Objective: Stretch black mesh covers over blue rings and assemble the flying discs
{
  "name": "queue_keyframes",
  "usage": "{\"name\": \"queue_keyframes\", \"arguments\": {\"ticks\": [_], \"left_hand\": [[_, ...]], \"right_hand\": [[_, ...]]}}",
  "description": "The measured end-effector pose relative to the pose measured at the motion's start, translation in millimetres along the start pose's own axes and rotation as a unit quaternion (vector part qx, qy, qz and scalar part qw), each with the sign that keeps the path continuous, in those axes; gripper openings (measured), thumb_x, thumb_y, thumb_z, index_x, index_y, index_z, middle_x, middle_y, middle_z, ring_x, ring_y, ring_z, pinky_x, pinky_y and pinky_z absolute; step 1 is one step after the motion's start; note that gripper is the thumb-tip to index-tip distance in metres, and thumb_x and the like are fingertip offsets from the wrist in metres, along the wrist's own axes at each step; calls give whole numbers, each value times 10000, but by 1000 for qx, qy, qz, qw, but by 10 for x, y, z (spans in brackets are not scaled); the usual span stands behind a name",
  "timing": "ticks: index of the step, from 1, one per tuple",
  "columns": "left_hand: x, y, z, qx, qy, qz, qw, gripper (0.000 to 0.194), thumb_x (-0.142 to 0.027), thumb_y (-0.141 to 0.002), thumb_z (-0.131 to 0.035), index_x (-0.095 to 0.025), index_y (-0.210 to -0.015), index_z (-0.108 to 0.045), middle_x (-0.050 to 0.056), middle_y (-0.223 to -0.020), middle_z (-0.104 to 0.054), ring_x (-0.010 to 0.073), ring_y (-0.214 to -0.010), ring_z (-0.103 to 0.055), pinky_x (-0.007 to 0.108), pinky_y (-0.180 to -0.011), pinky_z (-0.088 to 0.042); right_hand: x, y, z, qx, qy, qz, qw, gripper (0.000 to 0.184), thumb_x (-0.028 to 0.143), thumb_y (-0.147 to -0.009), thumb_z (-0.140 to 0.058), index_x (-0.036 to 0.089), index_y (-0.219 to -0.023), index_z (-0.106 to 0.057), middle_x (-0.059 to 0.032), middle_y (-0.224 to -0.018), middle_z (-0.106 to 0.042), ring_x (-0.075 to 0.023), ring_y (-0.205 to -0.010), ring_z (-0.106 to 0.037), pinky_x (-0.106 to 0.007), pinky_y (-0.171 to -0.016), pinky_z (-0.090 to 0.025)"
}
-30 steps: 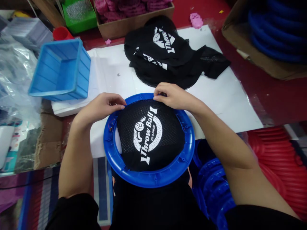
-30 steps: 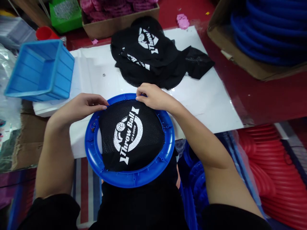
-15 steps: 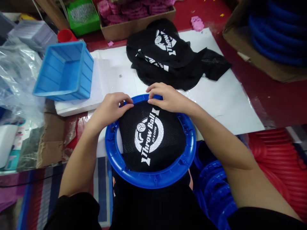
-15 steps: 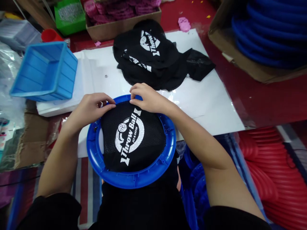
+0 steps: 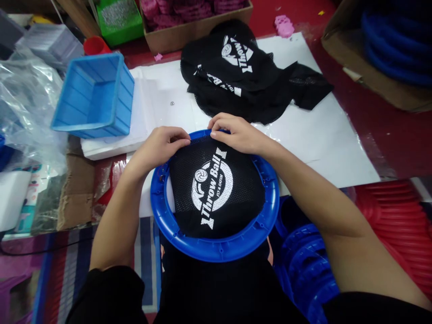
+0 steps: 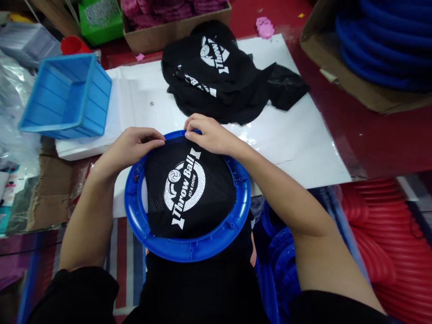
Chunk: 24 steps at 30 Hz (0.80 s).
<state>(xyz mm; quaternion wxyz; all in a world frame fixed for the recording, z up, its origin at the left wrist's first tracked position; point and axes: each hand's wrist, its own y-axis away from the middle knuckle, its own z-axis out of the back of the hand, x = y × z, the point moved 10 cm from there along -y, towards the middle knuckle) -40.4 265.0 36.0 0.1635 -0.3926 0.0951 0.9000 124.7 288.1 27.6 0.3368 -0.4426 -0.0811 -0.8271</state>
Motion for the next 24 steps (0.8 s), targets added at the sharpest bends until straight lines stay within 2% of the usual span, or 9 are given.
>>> {"name": "queue_keyframes", "arguments": {"ticks": [7, 10, 15, 20, 24], "left_hand": [[121, -71, -19, 8, 21, 42, 999, 165, -294, -897, -686, -196, -904, -819, 57, -890, -794, 222, -848, -672, 381, -833, -515], [135, -70, -23, 7, 37, 48, 998, 162, -293, -892, -701, -198, -927, -826, 61, -909, -798, 225, -865, -679, 392, -854, -523], [151, -41, -22, 8, 83, 50, 995, 164, -280, -875, -720, -191, -953, -832, 73, -951, -804, 231, -906, -698, 402, -887, -538], [163, -27, -7, 2, 81, 48, 996, 179, -317, -866, -745, -186, -955, -828, 75, -953, -801, 229, -903, -693, 397, -872, -552], [129, -36, 6, -6, 71, 28, 997, 139, -296, -863, -748, -197, -927, -822, 70, -923, -799, 224, -874, -694, 388, -832, -557]], "right_hand": [[-119, -37, -19, 16, -40, -39, 998, 186, 350, -929, -633, 222, -798, -667, -98, -1227, -722, -263, -1051, -660, -482, -1018, -511], [-140, -28, -6, 8, -27, -57, 998, 169, 338, -925, -639, 221, -807, -672, -95, -1166, -735, -267, -1017, -667, -493, -1010, -513], [-160, -15, -10, 17, -26, -68, 997, 161, 340, -935, -647, 227, -826, -680, -92, -1132, -748, -278, -1026, -680, -494, -1019, -518], [-206, -29, -15, 22, -43, -66, 997, 166, 383, -933, -667, 243, -848, -697, -84, -1105, -759, -277, -1021, -684, -471, -1005, -534], [-208, -38, -3, 12, -34, -58, 998, 159, 381, -925, -676, 244, -857, -721, -75, -1053, -768, -261, -939, -676, -468, -964, -555]]}}
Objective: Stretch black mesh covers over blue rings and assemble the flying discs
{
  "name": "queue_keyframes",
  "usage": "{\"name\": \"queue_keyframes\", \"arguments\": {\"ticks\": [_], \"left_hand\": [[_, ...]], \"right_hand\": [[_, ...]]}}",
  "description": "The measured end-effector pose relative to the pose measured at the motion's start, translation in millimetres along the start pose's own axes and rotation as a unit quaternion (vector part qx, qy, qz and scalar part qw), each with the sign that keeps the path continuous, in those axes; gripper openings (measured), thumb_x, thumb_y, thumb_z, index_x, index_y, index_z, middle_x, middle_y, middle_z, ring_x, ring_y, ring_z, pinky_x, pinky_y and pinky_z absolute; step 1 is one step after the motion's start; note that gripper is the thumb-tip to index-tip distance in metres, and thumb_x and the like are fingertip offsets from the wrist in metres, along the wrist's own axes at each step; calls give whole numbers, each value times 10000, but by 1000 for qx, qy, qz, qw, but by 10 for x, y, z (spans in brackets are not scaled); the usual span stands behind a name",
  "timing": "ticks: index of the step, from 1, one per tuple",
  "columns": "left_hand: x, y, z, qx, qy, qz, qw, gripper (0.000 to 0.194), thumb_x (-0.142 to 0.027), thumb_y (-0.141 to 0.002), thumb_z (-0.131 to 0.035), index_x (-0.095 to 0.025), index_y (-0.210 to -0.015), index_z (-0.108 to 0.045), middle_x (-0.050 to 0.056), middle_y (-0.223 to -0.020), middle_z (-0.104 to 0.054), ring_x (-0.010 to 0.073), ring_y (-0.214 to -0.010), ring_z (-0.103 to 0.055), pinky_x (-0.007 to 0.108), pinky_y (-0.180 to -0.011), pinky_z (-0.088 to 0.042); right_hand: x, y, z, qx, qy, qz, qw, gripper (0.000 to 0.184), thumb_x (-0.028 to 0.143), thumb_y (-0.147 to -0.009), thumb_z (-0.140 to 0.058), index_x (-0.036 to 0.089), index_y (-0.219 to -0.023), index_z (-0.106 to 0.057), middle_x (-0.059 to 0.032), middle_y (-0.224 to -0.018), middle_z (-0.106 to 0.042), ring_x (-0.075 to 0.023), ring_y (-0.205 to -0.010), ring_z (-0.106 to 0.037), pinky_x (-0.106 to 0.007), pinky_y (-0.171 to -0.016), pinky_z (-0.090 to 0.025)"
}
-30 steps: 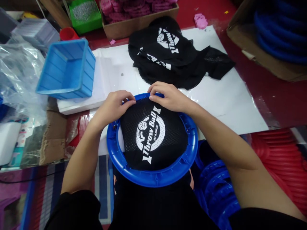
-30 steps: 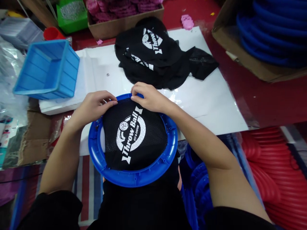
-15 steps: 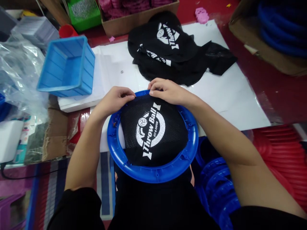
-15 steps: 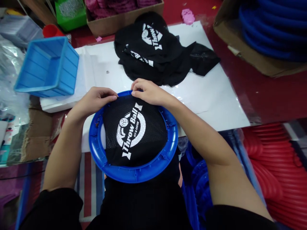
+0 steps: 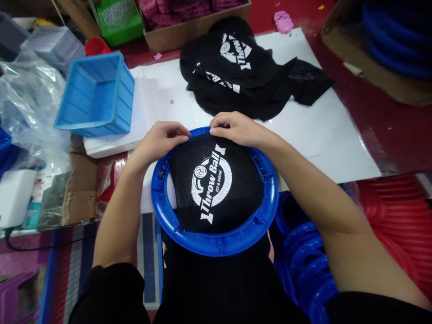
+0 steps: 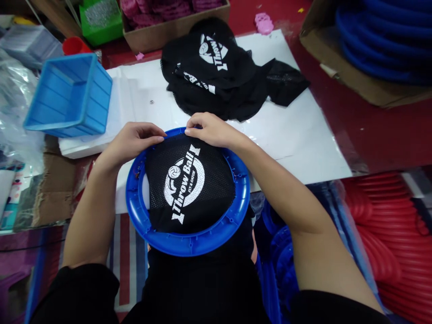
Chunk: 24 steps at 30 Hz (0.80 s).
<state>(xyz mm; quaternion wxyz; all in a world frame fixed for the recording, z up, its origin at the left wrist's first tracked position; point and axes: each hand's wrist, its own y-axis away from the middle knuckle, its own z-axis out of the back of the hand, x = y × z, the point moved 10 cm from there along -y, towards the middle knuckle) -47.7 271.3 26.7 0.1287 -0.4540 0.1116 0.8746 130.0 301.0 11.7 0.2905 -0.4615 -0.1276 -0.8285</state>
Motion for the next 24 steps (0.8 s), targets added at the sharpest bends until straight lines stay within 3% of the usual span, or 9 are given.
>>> {"name": "queue_keyframes", "arguments": {"ticks": [7, 12, 20, 24], "left_hand": [[-66, 9, -4, -3, -40, -21, 999, 130, -247, -872, -712, -200, -921, -823, 61, -883, -796, 207, -809, -682, 361, -760, -543], [-112, 19, -21, 3, -54, -41, 998, 193, -191, -860, -641, -201, -909, -827, 59, -898, -806, 211, -846, -709, 360, -800, -554], [-112, 24, -41, 13, -67, -70, 995, 260, -131, -814, -578, -213, -891, -813, 56, -932, -808, 208, -910, -734, 347, -828, -560], [-169, 64, -41, 21, -103, -86, 991, 238, -163, -866, -583, -226, -938, -802, 55, -948, -802, 202, -888, -715, 346, -810, -554]], "right_hand": [[-14, -5, 10, 1, -2, 9, 1000, 186, 411, -929, -692, 246, -866, -749, -80, -1065, -784, -268, -952, -686, -467, -938, -575], [-29, -25, 2, 11, -3, 8, 1000, 186, 410, -934, -699, 250, -862, -761, -80, -1067, -777, -272, -955, -690, -474, -933, -579], [-3, -15, 6, -24, 55, 15, 998, 157, 357, -946, -704, 235, -875, -771, -75, -1027, -782, -257, -941, -694, -454, -932, -553], [21, -4, 10, -39, 71, 9, 997, 136, 305, -919, -714, 224, -822, -765, -82, -1037, -788, -264, -945, -708, -467, -931, -552]]}}
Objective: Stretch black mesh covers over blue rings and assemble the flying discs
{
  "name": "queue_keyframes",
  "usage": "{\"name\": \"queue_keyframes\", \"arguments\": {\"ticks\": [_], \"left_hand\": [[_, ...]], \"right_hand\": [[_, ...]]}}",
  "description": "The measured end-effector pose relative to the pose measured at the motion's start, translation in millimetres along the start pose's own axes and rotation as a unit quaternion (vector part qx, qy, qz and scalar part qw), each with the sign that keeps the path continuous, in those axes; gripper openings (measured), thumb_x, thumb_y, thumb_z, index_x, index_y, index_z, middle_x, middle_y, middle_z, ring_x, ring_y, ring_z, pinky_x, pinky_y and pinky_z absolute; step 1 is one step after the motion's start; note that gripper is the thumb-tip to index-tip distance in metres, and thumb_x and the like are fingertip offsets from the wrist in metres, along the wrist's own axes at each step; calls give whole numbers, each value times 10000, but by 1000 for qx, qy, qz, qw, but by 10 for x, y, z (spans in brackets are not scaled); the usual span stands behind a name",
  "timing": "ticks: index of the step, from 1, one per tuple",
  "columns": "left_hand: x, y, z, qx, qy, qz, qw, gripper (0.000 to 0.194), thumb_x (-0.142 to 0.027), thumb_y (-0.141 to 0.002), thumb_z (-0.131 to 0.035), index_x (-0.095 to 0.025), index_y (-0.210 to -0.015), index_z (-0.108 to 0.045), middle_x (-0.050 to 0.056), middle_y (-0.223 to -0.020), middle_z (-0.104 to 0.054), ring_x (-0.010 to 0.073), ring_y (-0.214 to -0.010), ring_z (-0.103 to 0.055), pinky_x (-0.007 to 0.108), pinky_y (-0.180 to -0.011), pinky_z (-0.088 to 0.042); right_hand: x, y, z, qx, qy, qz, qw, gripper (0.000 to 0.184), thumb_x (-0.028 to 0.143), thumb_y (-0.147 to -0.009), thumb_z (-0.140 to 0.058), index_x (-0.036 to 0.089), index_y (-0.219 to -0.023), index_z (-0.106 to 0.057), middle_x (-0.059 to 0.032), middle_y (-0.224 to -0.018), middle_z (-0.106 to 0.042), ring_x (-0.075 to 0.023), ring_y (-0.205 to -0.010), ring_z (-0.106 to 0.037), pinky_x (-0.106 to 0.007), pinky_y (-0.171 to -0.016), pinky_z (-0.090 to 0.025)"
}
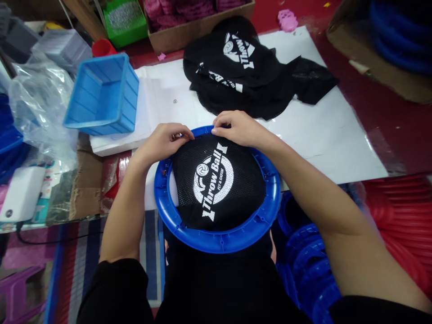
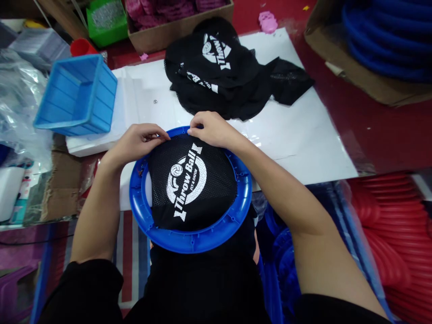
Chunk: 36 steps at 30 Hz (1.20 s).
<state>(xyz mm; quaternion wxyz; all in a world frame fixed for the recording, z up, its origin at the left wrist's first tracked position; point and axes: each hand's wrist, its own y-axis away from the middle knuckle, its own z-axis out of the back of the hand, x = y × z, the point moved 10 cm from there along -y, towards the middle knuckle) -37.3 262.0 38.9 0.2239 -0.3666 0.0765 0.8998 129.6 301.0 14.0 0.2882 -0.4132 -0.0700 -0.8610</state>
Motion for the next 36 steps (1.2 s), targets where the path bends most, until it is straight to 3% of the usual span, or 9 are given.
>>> {"name": "queue_keyframes", "arguments": {"ticks": [8, 12, 15, 29, 36], "left_hand": [[-224, -16, -55, -32, -75, -41, 996, 223, -287, -997, -565, -211, -1045, -769, 76, -1068, -770, 233, -988, -701, 393, -926, -542], [-185, -54, -93, -39, -71, -22, 996, 187, -302, -992, -597, -205, -970, -755, 55, -983, -775, 222, -926, -694, 381, -917, -526], [-154, -75, -80, -47, -61, -9, 997, 184, -310, -971, -616, -199, -940, -760, 48, -953, -783, 215, -874, -682, 366, -875, -509], [70, -233, -150, -46, 1, 58, 997, 140, -250, -821, -654, -173, -804, -769, 24, -790, -717, 188, -763, -598, 337, -782, -475], [105, -151, -75, -44, 1, 52, 998, 201, -356, -912, -686, -189, -907, -797, 34, -871, -743, 187, -798, -611, 341, -818, -491]], "right_hand": [[109, -1, 76, -9, -11, -3, 1000, 164, 303, -938, -655, 207, -919, -787, -69, -962, -786, -242, -894, -692, -424, -888, -549], [274, -31, 66, -13, -21, 54, 998, 211, 351, -965, -636, 217, -946, -798, -91, -1106, -776, -265, -1029, -701, -428, -937, -543], [337, -70, -61, 18, -22, 83, 996, 174, 326, -961, -651, 216, -918, -779, -97, -1094, -771, -278, -1058, -709, -447, -988, -526], [338, -126, -218, 17, 27, 101, 994, 136, 245, -937, -599, 237, -834, -687, -104, -1057, -757, -281, -1024, -691, -438, -975, -524], [334, 29, -57, 29, 39, 100, 994, 236, 410, -964, -651, 223, -1075, -744, -108, -1119, -768, -305, -1066, -699, -481, -992, -527]]}}
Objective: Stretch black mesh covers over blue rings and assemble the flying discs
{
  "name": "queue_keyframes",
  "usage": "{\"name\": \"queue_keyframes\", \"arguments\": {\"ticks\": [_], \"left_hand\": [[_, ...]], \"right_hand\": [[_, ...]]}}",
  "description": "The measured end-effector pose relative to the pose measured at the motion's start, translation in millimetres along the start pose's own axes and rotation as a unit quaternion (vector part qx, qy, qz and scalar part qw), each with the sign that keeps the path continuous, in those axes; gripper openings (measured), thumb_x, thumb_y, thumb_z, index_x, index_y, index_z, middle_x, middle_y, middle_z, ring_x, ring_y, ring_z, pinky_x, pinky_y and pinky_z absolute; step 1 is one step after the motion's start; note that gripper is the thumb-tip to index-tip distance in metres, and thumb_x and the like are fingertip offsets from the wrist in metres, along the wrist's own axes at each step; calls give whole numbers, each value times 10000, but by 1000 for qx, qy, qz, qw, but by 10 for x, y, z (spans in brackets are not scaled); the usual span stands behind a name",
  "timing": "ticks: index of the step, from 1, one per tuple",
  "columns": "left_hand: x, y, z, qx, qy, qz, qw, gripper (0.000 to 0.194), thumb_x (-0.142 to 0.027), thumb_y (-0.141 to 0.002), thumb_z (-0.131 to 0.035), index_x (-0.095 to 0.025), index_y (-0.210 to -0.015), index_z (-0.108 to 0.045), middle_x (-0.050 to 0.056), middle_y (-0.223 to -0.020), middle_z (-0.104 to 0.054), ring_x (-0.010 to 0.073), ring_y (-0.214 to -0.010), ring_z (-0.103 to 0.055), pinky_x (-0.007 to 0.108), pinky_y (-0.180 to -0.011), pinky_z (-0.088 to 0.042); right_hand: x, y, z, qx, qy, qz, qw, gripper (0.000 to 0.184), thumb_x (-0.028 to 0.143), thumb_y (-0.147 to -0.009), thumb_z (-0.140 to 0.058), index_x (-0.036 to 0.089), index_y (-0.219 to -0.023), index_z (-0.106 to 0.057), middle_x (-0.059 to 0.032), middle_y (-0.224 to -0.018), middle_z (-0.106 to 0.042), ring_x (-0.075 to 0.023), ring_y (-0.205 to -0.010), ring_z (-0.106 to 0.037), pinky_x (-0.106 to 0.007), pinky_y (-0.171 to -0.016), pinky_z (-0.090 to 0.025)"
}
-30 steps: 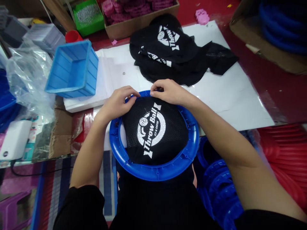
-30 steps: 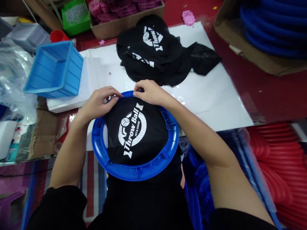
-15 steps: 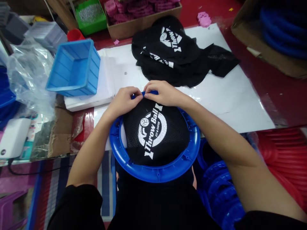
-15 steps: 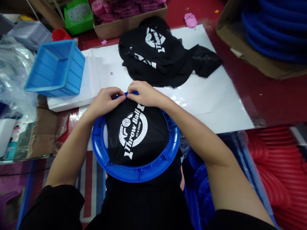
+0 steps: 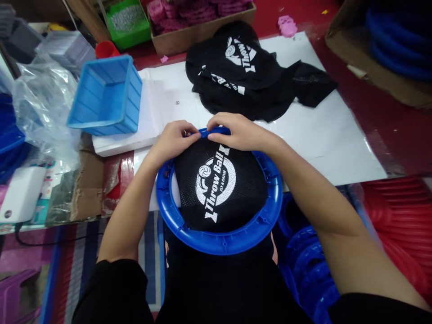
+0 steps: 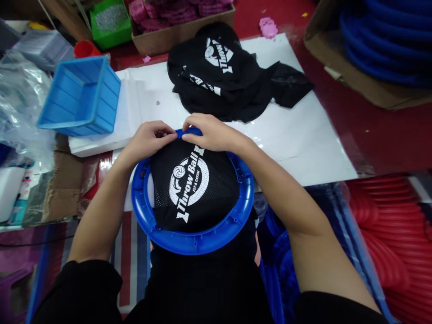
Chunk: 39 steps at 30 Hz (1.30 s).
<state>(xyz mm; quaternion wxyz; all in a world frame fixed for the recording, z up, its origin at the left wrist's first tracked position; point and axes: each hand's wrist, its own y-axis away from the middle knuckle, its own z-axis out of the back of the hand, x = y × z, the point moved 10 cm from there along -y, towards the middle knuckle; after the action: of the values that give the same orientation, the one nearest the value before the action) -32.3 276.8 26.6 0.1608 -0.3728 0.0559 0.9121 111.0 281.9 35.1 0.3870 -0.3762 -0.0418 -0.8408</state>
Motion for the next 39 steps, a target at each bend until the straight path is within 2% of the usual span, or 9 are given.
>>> {"name": "queue_keyframes", "arguments": {"ticks": [6, 14, 18, 22, 27, 30, 33, 36, 39], "left_hand": [[-324, 215, 235, -74, -68, -98, 990, 131, -285, -990, -647, -205, -925, -728, 47, -927, -707, 193, -850, -622, 344, -837, -507], [-562, 404, 184, -19, -127, -195, 972, 328, -399, -996, -721, -191, -752, -652, 53, -927, -633, 215, -889, -606, 385, -869, -510], [-445, 398, 47, 35, -222, -168, 960, 384, -509, -949, -789, -175, -779, -705, 150, -1284, -674, 343, -1195, -613, 535, -1053, -499], [-421, 437, -97, 73, -235, -136, 960, 399, -550, -911, -824, -157, -940, -762, 212, -1600, -530, 440, -1465, -498, 649, -1197, -438], [-337, 442, -197, 111, -169, -111, 973, 140, -282, -948, -781, -158, -912, -728, 196, -1644, -499, 402, -1533, -464, 632, -1262, -419], [-355, 428, -245, 142, -104, -145, 974, 72, -222, -958, -739, -171, -919, -706, 180, -1666, -472, 369, -1562, -445, 611, -1283, -407], [-443, 431, -314, 170, -46, -189, 966, 58, -227, -990, -697, -188, -949, -709, 153, -1658, -480, 336, -1538, -490, 571, -1259, -452], [-534, 438, -345, 167, -13, -228, 959, 80, -223, -1012, -668, -187, -953, -708, 156, -1606, -531, 313, -1496, -544, 522, -1222, -499], [-549, 437, -292, 129, -42, -239, 962, 108, -260, -1013, -685, -173, -958, -716, 188, -1594, -541, 342, -1503, -533, 548, -1223, -492]], "right_hand": [[-129, 76, 70, 34, 10, -30, 999, 285, 435, -997, -600, 229, -1044, -791, -110, -1107, -773, -306, -1052, -714, -498, -998, -547], [-243, 259, 280, 104, -1, -98, 990, 380, 389, -1000, -531, 198, -1129, -833, -124, -1313, -748, -301, -1182, -705, -484, -1090, -535], [-436, 433, 492, 128, 39, -158, 978, 388, 375, -955, -582, 199, -1196, -830, -114, -1293, -770, -311, -1152, -725, -481, -1059, -558], [-591, 626, 729, 136, 54, -177, 973, 397, 451, -931, -635, 241, -1199, -837, -96, -1338, -767, -320, -1155, -735, -480, -1013, -583], [-690, 1029, 757, 251, -26, -264, 931, 462, 641, -932, -669, 261, -1098, -874, -38, -788, -773, -213, -672, -696, -377, -666, -581], [-484, 963, 786, 237, -45, -220, 945, 487, 700, -910, -712, 275, -1073, -886, -37, -793, -777, -222, -749, -708, -375, -734, -577], [-152, 660, 709, 157, -68, -97, 980, 447, 658, -924, -740, 304, -1166, -868, -66, -1136, -807, -274, -1058, -726, -438, -979, -563], [142, 447, 344, 143, -59, 38, 987, 346, 569, -918, -793, 335, -1164, -861, -70, -1529, -643, -350, -1425, -556, -561, -1221, -414], [163, 364, -38, 158, -4, 68, 985, 371, 462, -933, -787, 284, -1257, -820, -126, -1659, -508, -398, -1555, -410, -644, -1289, -297]]}}
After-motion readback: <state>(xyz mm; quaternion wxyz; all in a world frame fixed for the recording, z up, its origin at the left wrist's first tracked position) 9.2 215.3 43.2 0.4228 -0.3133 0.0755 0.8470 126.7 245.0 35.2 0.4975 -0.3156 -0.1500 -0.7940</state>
